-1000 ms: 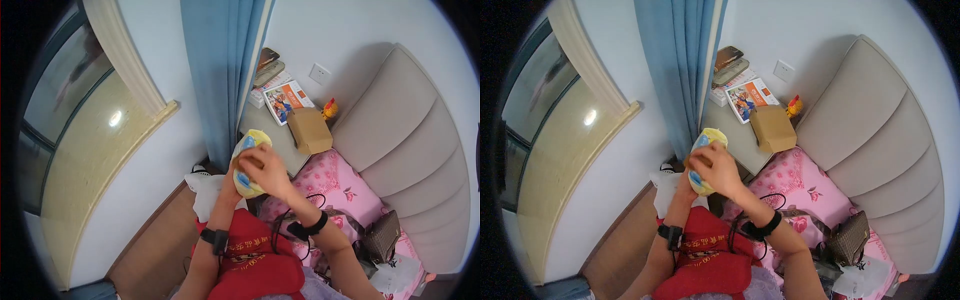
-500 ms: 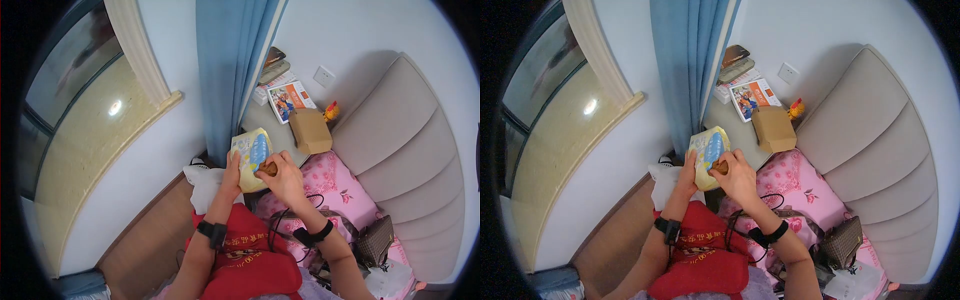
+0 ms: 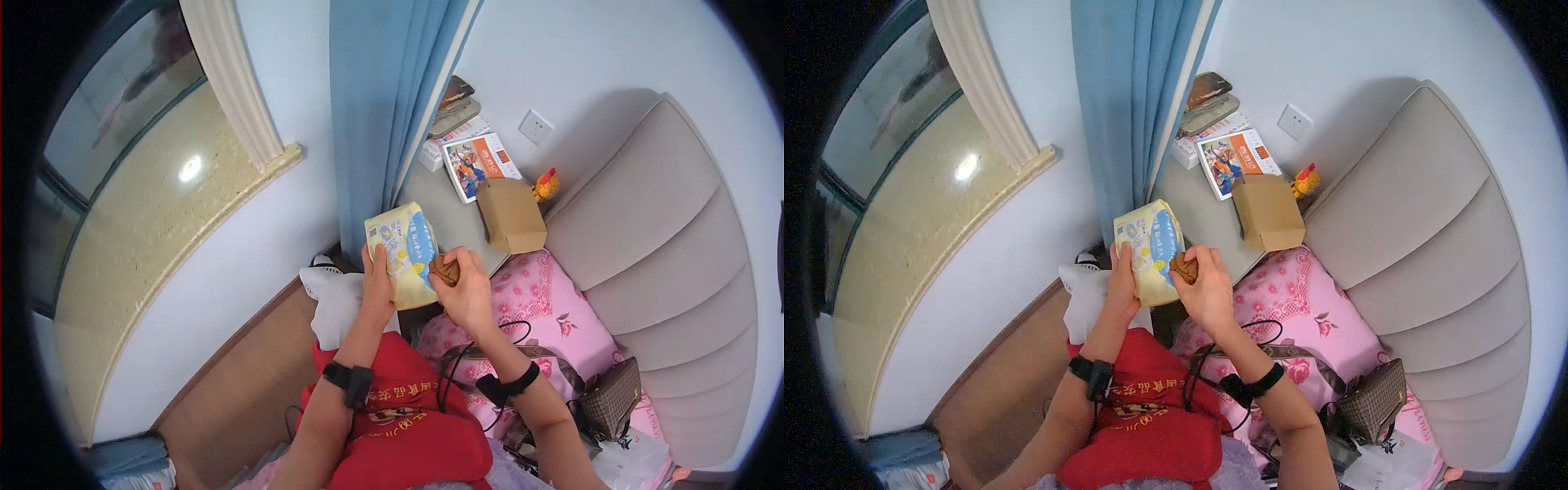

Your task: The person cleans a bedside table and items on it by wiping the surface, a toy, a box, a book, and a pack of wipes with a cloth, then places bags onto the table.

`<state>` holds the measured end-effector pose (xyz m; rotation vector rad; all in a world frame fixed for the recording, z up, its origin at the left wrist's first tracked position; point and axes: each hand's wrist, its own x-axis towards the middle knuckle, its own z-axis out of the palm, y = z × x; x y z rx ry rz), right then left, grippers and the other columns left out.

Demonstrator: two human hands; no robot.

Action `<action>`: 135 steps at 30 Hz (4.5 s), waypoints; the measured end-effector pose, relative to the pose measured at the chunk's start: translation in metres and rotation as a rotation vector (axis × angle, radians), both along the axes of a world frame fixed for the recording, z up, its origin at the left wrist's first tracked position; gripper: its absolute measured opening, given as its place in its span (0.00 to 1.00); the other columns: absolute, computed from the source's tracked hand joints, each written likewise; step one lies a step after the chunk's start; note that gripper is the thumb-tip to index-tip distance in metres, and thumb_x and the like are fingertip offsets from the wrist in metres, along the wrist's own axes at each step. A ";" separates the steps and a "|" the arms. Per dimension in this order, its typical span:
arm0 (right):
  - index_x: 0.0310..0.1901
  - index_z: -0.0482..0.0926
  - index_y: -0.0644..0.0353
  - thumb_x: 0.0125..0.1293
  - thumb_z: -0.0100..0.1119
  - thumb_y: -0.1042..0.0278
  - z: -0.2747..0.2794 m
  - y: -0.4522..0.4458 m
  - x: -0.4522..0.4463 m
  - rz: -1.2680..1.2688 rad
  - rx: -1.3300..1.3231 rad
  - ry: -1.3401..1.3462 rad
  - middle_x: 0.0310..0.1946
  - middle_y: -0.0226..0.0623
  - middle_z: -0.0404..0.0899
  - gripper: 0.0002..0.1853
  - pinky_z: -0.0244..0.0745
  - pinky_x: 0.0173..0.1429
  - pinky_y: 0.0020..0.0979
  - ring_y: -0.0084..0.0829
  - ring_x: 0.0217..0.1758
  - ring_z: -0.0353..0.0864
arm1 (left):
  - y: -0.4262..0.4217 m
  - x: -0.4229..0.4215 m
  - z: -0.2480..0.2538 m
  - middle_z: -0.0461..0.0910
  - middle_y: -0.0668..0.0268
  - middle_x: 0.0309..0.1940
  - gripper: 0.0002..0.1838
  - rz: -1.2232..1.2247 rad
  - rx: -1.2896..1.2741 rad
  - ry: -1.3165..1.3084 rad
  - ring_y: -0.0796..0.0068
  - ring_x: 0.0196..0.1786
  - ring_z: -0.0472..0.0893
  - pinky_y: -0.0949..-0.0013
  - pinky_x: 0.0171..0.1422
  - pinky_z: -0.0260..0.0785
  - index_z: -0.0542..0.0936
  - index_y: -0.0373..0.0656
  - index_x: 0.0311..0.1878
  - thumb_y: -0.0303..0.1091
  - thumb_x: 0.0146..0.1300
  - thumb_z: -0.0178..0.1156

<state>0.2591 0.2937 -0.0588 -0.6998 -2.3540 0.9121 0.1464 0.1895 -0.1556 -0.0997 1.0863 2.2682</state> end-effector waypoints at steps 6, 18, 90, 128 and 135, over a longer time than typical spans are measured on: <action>0.40 0.73 0.61 0.47 0.75 0.68 -0.002 0.012 0.001 0.194 0.044 -0.119 0.34 0.47 0.77 0.21 0.75 0.45 0.41 0.50 0.39 0.80 | 0.000 0.004 0.013 0.72 0.63 0.59 0.27 0.074 -0.059 0.060 0.72 0.59 0.73 0.66 0.62 0.69 0.57 0.48 0.72 0.47 0.77 0.49; 0.42 0.72 0.60 0.45 0.74 0.59 -0.047 0.041 0.017 0.137 -0.277 -0.612 0.41 0.48 0.78 0.26 0.76 0.49 0.44 0.49 0.49 0.80 | 0.004 0.006 0.019 0.72 0.63 0.60 0.26 -0.023 -0.053 0.248 0.75 0.59 0.74 0.70 0.63 0.69 0.59 0.42 0.72 0.42 0.77 0.49; 0.45 0.75 0.63 0.61 0.61 0.76 0.056 0.019 0.020 0.073 0.136 0.163 0.42 0.48 0.78 0.11 0.77 0.49 0.38 0.48 0.45 0.81 | -0.010 0.010 0.026 0.82 0.64 0.53 0.26 -0.529 0.238 -0.208 0.71 0.51 0.84 0.66 0.55 0.78 0.72 0.41 0.65 0.42 0.68 0.62; 0.42 0.72 0.61 0.53 0.68 0.67 0.008 0.054 0.022 -0.099 0.014 -0.044 0.32 0.53 0.80 0.17 0.75 0.43 0.47 0.58 0.39 0.81 | -0.005 0.012 0.035 0.83 0.63 0.49 0.33 -0.537 -0.138 0.367 0.76 0.48 0.81 0.69 0.54 0.75 0.75 0.35 0.62 0.29 0.53 0.75; 0.42 0.74 0.62 0.56 0.66 0.60 -0.019 0.061 0.018 -0.269 -0.026 -0.118 0.35 0.55 0.82 0.18 0.77 0.46 0.46 0.58 0.42 0.83 | -0.005 0.010 0.036 0.83 0.62 0.49 0.32 -0.503 -0.148 0.486 0.75 0.48 0.82 0.70 0.53 0.75 0.75 0.35 0.62 0.28 0.53 0.75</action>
